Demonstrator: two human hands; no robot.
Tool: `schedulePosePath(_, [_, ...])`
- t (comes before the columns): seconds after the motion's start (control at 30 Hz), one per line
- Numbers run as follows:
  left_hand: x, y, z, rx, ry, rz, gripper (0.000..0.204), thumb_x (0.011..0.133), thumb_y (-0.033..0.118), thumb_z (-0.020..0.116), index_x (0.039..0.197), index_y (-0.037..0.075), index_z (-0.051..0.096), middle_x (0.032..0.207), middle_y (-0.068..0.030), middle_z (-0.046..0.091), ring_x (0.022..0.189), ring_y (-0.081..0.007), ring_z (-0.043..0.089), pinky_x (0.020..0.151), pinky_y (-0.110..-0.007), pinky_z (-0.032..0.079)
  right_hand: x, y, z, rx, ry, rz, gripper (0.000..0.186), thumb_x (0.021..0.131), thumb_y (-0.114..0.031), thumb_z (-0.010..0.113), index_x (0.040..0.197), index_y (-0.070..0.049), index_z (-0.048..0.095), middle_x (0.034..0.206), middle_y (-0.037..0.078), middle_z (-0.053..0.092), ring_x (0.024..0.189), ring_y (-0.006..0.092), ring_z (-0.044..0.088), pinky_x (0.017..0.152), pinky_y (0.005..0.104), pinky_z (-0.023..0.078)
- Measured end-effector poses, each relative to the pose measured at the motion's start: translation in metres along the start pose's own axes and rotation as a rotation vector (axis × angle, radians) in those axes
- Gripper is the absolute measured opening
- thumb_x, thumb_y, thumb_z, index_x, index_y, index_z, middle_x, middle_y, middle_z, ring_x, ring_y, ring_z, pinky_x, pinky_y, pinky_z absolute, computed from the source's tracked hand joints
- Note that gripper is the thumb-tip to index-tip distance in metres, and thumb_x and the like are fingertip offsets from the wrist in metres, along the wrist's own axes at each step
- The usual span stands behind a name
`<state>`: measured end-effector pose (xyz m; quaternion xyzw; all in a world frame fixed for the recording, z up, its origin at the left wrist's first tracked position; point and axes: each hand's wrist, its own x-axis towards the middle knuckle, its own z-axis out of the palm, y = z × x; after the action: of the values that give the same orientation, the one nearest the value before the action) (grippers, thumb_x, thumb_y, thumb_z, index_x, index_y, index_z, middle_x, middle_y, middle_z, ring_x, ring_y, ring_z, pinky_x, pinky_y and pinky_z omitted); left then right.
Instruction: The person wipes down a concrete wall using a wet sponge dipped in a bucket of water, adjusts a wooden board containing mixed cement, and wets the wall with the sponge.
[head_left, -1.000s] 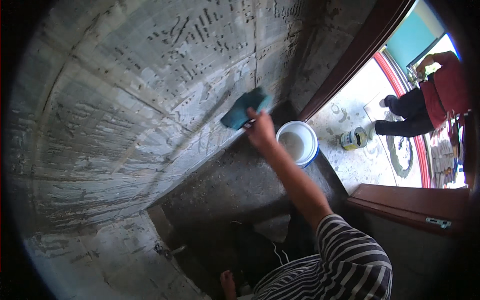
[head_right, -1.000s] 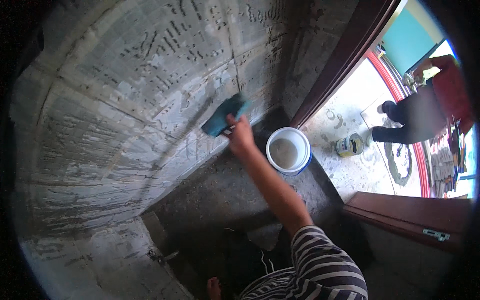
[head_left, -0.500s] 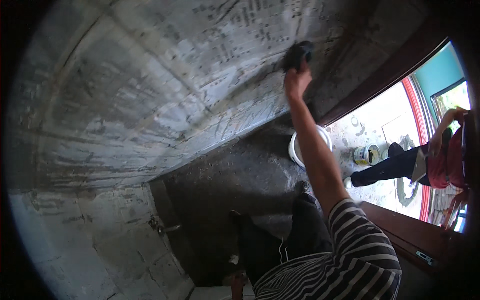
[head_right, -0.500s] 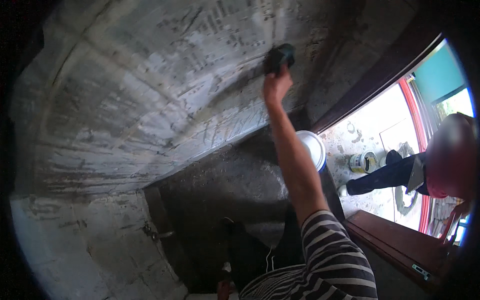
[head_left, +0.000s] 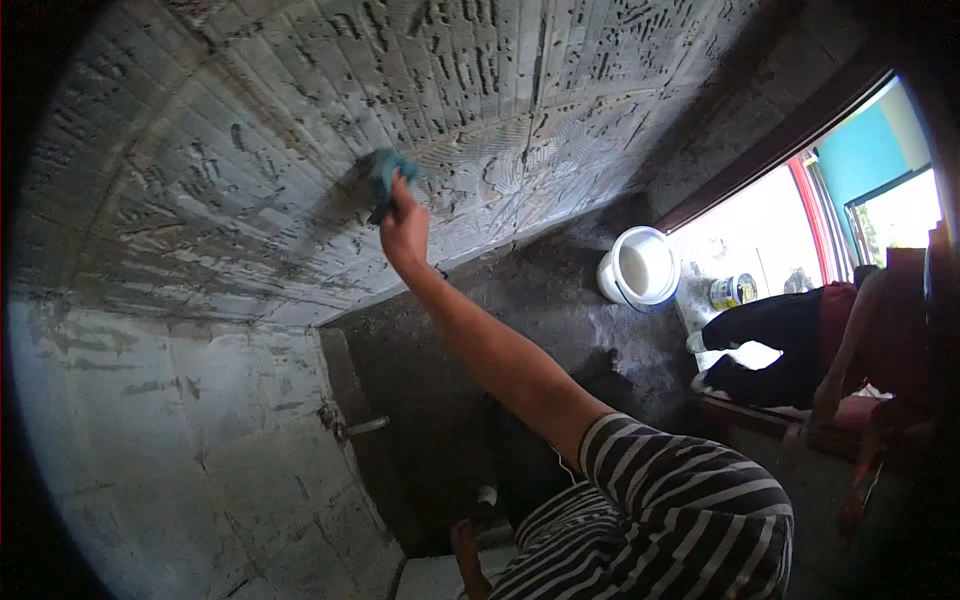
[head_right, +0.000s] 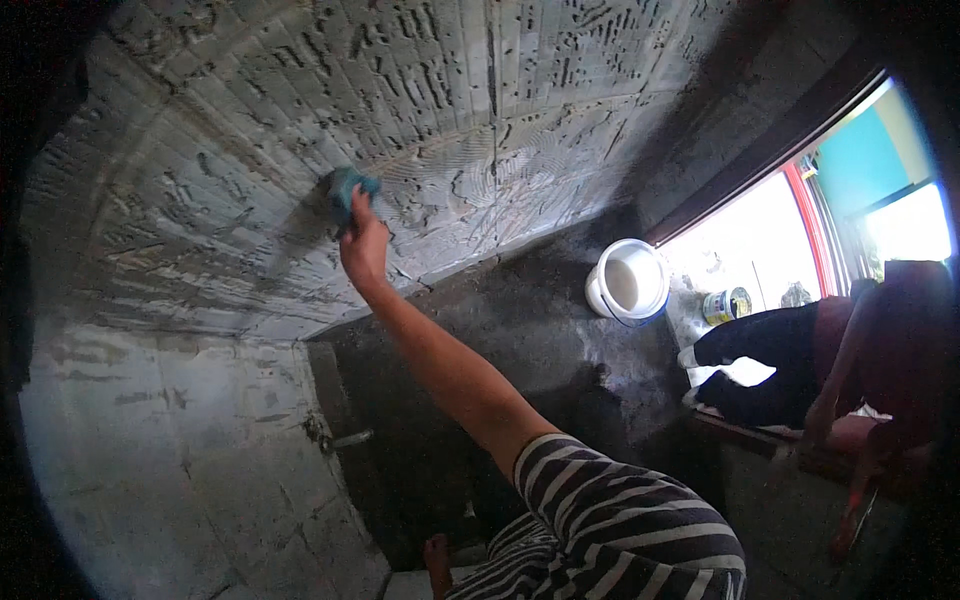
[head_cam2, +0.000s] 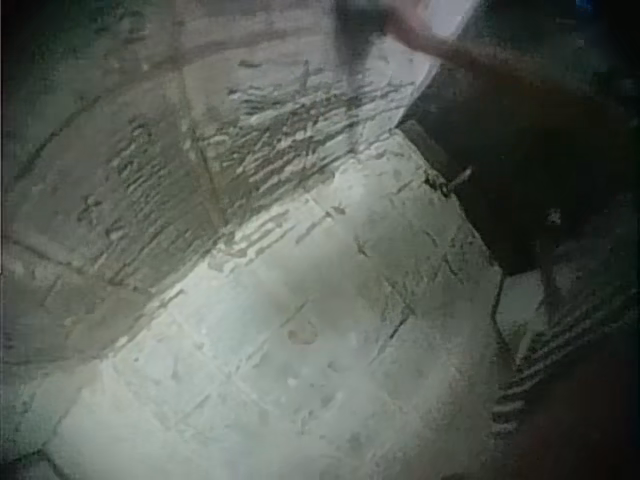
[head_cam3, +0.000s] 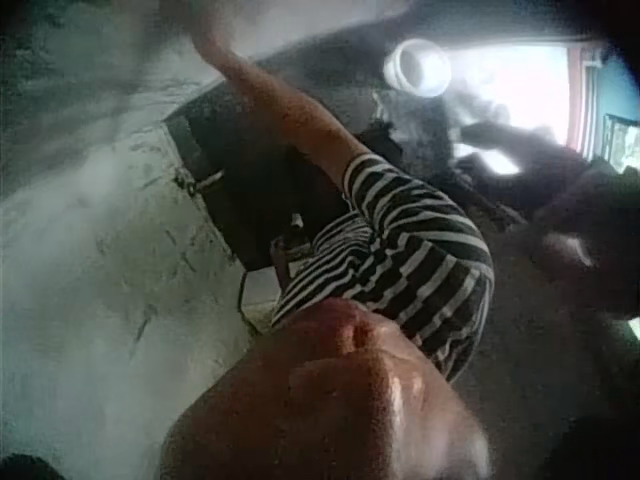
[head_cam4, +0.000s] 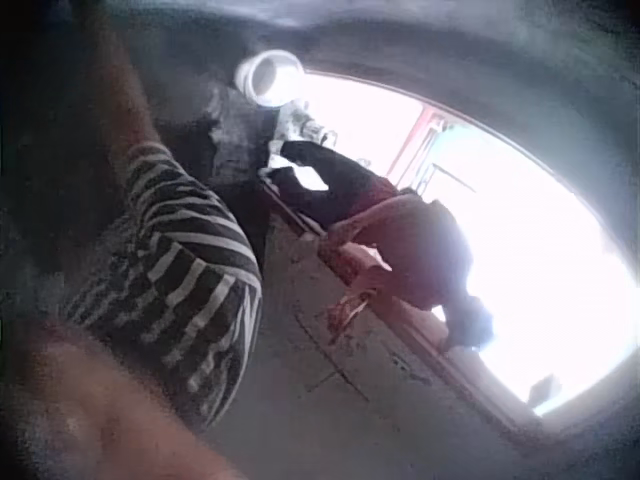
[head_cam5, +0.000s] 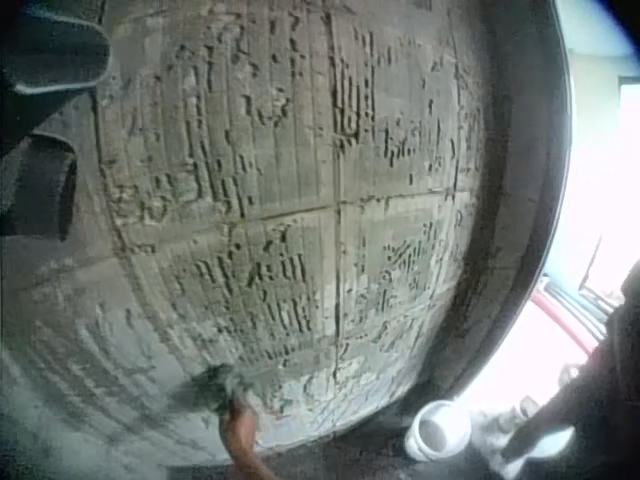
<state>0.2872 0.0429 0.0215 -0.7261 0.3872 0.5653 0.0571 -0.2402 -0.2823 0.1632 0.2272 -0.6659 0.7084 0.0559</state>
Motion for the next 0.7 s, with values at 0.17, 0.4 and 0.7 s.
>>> schedulePosePath(0.17, [0.017,-0.031,-0.021,0.059,0.021,0.074,0.028,0.089,0.028,0.052,0.11,0.01,0.054,0.098,-0.0067,0.057,0.088,-0.0183,0.056,0.07,-0.033,0.047,-0.047,-0.006,-0.021,0.895,-0.426,0.768,0.057,0.079,0.007,0.037,0.131,-0.014,0.049,0.115,0.012,0.057,0.099,0.0217,0.059,0.088,0.0349,0.047])
schedulePosePath(0.4, [-0.026,0.016,0.019,-0.061,0.008,0.004,0.025,0.09,0.028,0.051,0.108,0.011,0.055,0.094,-0.0028,0.057,0.079,-0.0156,0.057,0.06,-0.03,0.046,-0.016,0.064,-0.184,0.629,-0.076,0.967,0.016,0.088,-0.008,0.053,0.103,-0.009,0.051,0.091,0.005,0.056,0.078,0.0181,0.053,0.067,0.034,0.045])
schedulePosePath(0.7, [-0.04,-0.016,0.07,-0.026,-0.02,0.04,0.034,0.089,0.029,0.053,0.114,0.006,0.054,0.1,-0.0099,0.059,0.08,-0.0184,0.06,0.059,-0.032,0.048,0.143,0.125,-0.248,0.133,0.183,0.21,0.021,0.088,-0.01,0.054,0.108,-0.002,0.052,0.096,0.005,0.055,0.083,0.0141,0.049,0.073,0.0282,0.042])
